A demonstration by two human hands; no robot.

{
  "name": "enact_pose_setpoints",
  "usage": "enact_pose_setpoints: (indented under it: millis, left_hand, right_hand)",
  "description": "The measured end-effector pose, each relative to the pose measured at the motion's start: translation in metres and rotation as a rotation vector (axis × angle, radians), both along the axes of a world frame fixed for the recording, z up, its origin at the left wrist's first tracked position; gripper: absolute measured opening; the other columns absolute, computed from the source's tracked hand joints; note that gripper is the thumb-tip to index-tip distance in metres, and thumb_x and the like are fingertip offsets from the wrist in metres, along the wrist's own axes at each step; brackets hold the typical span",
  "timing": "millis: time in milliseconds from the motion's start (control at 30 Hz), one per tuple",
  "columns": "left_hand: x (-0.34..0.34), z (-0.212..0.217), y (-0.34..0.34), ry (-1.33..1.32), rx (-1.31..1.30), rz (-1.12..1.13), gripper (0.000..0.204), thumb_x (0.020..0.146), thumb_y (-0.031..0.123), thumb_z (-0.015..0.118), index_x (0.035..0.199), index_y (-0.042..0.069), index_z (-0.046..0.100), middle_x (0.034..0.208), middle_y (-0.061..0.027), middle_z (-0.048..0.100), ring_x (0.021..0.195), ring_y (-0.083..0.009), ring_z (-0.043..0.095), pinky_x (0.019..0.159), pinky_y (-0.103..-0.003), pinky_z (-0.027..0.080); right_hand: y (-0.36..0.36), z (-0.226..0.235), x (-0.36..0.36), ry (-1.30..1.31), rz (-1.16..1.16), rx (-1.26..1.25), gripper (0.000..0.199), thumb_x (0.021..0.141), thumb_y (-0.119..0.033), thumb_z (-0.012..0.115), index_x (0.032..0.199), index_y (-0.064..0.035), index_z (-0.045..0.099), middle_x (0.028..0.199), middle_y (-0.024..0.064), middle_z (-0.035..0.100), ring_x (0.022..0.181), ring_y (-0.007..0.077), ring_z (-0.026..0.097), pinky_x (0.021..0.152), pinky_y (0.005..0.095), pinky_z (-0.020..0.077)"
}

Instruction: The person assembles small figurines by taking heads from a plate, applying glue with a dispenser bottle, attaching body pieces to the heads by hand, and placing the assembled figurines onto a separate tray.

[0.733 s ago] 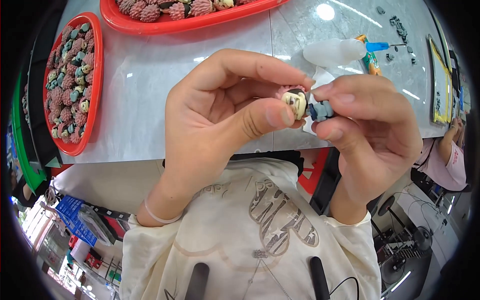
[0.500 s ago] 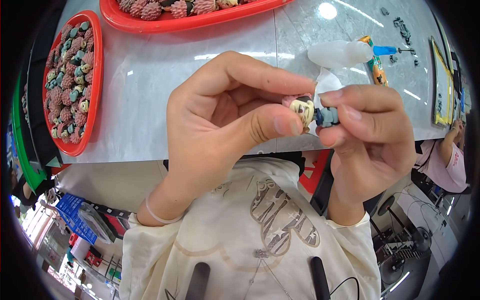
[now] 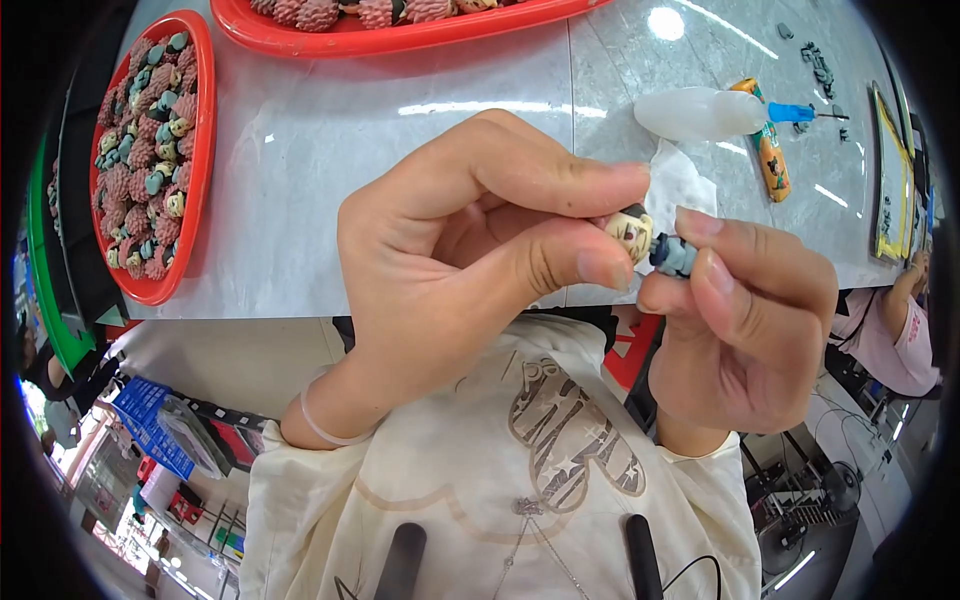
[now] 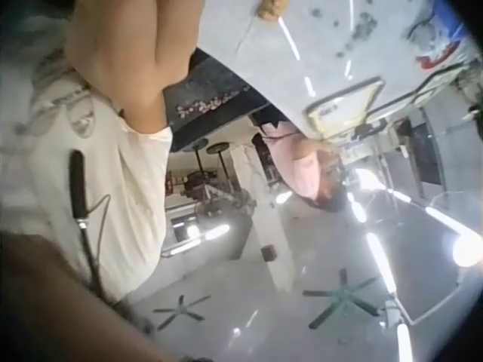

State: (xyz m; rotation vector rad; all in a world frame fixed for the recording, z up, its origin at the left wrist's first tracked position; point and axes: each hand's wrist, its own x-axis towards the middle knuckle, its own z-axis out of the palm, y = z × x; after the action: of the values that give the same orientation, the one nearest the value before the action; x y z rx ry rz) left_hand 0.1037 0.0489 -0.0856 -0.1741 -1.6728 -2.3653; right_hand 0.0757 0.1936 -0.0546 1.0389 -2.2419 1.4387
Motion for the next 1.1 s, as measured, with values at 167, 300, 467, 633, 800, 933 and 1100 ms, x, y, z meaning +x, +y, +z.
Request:
enact_pose_setpoints:
  millis: [167, 300, 467, 633, 800, 933, 1100]
  left_hand:
    - [0.003, 0.006, 0.002, -0.146, 0.131, -0.035, 0.032, 0.063, 0.017, 0.066, 0.084, -0.003, 0.052, 0.078, -0.0133, 0.054, 0.070, -0.0172, 0.056, 0.060, -0.022, 0.047]
    - [0.001, 0.009, 0.004, -0.149, 0.149, -0.045, 0.030, 0.063, 0.016, 0.066, 0.082, -0.002, 0.052, 0.076, -0.0120, 0.054, 0.069, -0.0159, 0.056, 0.062, -0.022, 0.046]
    - [-0.004, 0.005, 0.001, -0.065, 0.007, -0.003, 0.028, 0.064, 0.017, 0.065, 0.081, -0.003, 0.055, 0.074, -0.0103, 0.054, 0.069, -0.0149, 0.055, 0.058, -0.020, 0.044]
    - [0.007, 0.019, -0.001, -0.180, 0.001, 0.016, 0.025, 0.066, 0.009, 0.065, 0.085, -0.003, 0.055, 0.078, -0.0096, 0.053, 0.070, -0.0127, 0.052, 0.061, -0.021, 0.042]
    - [0.004, 0.032, -0.028, -0.241, 0.218, -0.232, 0.026, 0.068, 0.001, 0.060, 0.092, -0.004, 0.050, 0.082, -0.0081, 0.052, 0.077, -0.0124, 0.050, 0.066, -0.022, 0.041]
    - [0.007, 0.063, -0.098, -0.060, -0.649, 0.606, 0.026, 0.072, 0.007, 0.057, 0.095, -0.004, 0.050, 0.090, -0.0086, 0.053, 0.079, -0.0122, 0.050, 0.070, -0.022, 0.040]
    - [0.063, 0.070, -0.171, -0.432, -1.317, 1.224, 0.023, 0.074, 0.020, 0.055, 0.086, 0.000, 0.054, 0.081, -0.0096, 0.054, 0.071, -0.0226, 0.053, 0.066, -0.031, 0.040]
  right_hand:
    - [-0.003, -0.007, 0.001, -0.156, 0.018, -0.188, 0.019, 0.065, -0.005, 0.064, 0.078, -0.0016, 0.050, 0.080, 0.0183, 0.052, 0.064, 0.0157, 0.054, 0.053, 0.0197, 0.0451]
    - [-0.002, -0.002, -0.001, 0.001, 0.019, -0.064, 0.020, 0.063, -0.001, 0.065, 0.076, -0.0004, 0.051, 0.080, 0.0186, 0.052, 0.063, 0.0158, 0.055, 0.051, 0.0193, 0.0449]
    - [-0.009, -0.002, 0.000, -0.110, -0.050, -0.117, 0.019, 0.061, 0.004, 0.064, 0.074, 0.0002, 0.051, 0.078, 0.0176, 0.052, 0.063, 0.0168, 0.055, 0.051, 0.0205, 0.0454]
    - [-0.007, 0.005, -0.005, -0.091, -0.002, -0.040, 0.016, 0.059, 0.005, 0.064, 0.071, -0.0017, 0.055, 0.077, 0.0144, 0.053, 0.061, 0.0174, 0.053, 0.051, 0.0233, 0.0432]
    - [-0.009, 0.001, 0.004, 0.042, -0.107, 0.011, 0.035, 0.064, -0.042, 0.060, 0.079, -0.0105, 0.059, 0.092, 0.0130, 0.045, 0.075, 0.0205, 0.045, 0.056, 0.0233, 0.0372]
    - [0.016, 0.002, -0.005, 0.031, -0.076, -0.064, 0.036, 0.077, -0.035, 0.050, 0.086, 0.0000, 0.053, 0.096, 0.0144, 0.044, 0.076, 0.0189, 0.042, 0.066, 0.0258, 0.0333]
    - [0.013, -0.002, -0.008, -0.042, -0.076, -0.108, 0.026, 0.079, -0.024, 0.050, 0.084, 0.0015, 0.051, 0.088, 0.0102, 0.043, 0.072, 0.0154, 0.039, 0.064, 0.0245, 0.0319]
